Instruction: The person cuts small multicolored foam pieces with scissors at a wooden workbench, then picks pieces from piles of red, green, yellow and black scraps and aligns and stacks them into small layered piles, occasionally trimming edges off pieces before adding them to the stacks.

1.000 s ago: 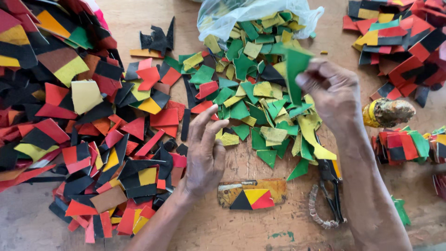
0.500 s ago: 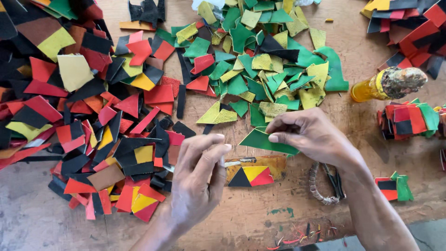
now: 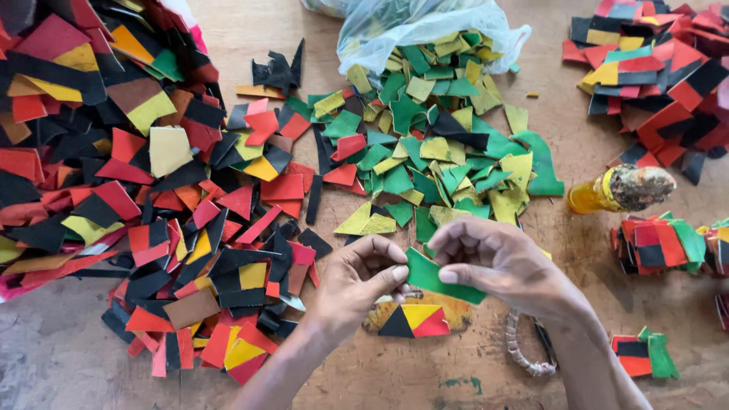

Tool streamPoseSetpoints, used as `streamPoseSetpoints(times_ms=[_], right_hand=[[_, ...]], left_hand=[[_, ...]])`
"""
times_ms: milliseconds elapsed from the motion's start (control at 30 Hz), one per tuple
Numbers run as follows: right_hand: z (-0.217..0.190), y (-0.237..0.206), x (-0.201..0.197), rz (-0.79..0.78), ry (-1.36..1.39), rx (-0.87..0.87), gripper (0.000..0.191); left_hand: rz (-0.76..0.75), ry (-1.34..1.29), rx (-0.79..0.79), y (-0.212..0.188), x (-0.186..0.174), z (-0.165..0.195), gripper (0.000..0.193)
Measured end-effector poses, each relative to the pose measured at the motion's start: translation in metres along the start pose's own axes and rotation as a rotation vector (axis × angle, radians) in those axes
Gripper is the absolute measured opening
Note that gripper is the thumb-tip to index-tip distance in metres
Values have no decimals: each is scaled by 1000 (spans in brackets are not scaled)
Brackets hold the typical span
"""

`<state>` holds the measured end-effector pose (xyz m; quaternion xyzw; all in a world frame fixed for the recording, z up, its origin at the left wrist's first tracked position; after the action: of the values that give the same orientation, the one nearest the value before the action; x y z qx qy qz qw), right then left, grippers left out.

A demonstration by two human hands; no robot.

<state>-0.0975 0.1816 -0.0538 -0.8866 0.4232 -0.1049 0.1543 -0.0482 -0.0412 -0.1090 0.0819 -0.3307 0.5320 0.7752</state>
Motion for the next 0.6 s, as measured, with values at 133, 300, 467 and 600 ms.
streamPoseSetpoints(times_ms=[133,300,467,600], right_hand=[[0,1,-9,-80,146,-67,26],[-3,18,-34,95,-228,20,19],[-22,36,-44,327,-470,-21,17],[-43,60,-30,418,-1066,-400,29]], left_hand=[[-95,-316,-198,2,-3,0,15],[122,673,-8,-4,0,18,13],[300,1375,359,-4,-9,39,27],[236,1372,322,9,-15,38,37]])
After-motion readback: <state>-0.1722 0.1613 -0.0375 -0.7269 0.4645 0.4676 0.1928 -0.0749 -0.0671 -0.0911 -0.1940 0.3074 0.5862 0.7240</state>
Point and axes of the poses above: each hand's wrist, its own y-axis towards the middle knuckle, its own x-axis out of the palm, z = x × y, the point moved 1 cm from there along y, towards the middle knuckle, and after that the axes turned 6 degrees about -z, right-handed, at the moved point
